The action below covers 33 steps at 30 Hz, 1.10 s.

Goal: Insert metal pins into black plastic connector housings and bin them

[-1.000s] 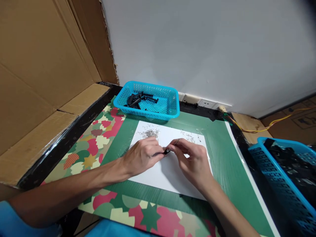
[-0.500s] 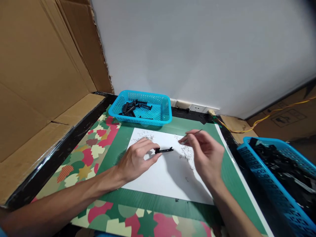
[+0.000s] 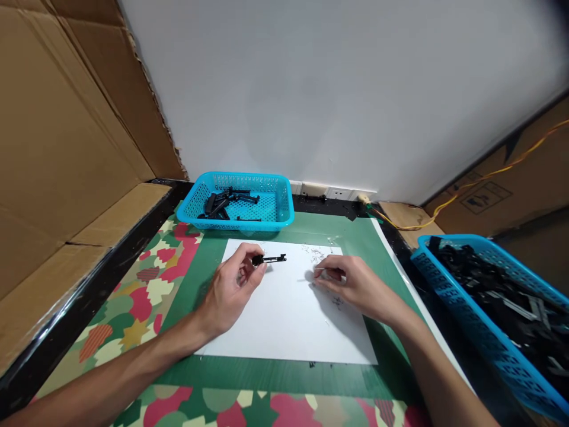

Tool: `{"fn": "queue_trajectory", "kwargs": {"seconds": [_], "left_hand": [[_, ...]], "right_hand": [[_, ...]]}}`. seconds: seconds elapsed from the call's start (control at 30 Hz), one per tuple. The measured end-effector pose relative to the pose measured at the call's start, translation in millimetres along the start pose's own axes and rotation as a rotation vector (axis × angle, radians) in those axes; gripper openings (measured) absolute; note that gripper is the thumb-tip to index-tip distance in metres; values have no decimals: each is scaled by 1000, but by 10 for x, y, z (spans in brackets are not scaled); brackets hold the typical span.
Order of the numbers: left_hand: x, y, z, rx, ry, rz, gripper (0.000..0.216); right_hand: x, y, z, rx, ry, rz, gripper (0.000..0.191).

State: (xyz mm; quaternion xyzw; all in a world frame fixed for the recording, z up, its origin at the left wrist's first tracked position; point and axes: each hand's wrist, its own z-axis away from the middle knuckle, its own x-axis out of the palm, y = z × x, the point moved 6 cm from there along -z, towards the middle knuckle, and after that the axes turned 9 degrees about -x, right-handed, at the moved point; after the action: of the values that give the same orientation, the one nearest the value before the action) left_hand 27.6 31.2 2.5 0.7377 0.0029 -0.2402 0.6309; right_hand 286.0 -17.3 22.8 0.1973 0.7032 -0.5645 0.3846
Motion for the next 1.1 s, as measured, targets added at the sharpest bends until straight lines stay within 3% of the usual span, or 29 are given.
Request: {"fn": "queue_trajectory", "kwargs": {"seconds": [0.23,0.37,0.73,0.87,1.1], "left_hand": [[15,-11,-5,-3,-21,15,22],[15,-13,-1,-10,-30,17,21],[28,0,7,0,-56,75,18],[32,24,18,-11,-79,87,18],[100,166,86,-15,-208,84,17]], "right_hand": [[127,17,-10,14,-66,-12,14],[103,6,-3,17,-37,-54,13],[27,-4,-49,5,155,-675,25],[57,55,-68,60,233,-745,30],[180,-84,-94,99,191,-857,37]]}}
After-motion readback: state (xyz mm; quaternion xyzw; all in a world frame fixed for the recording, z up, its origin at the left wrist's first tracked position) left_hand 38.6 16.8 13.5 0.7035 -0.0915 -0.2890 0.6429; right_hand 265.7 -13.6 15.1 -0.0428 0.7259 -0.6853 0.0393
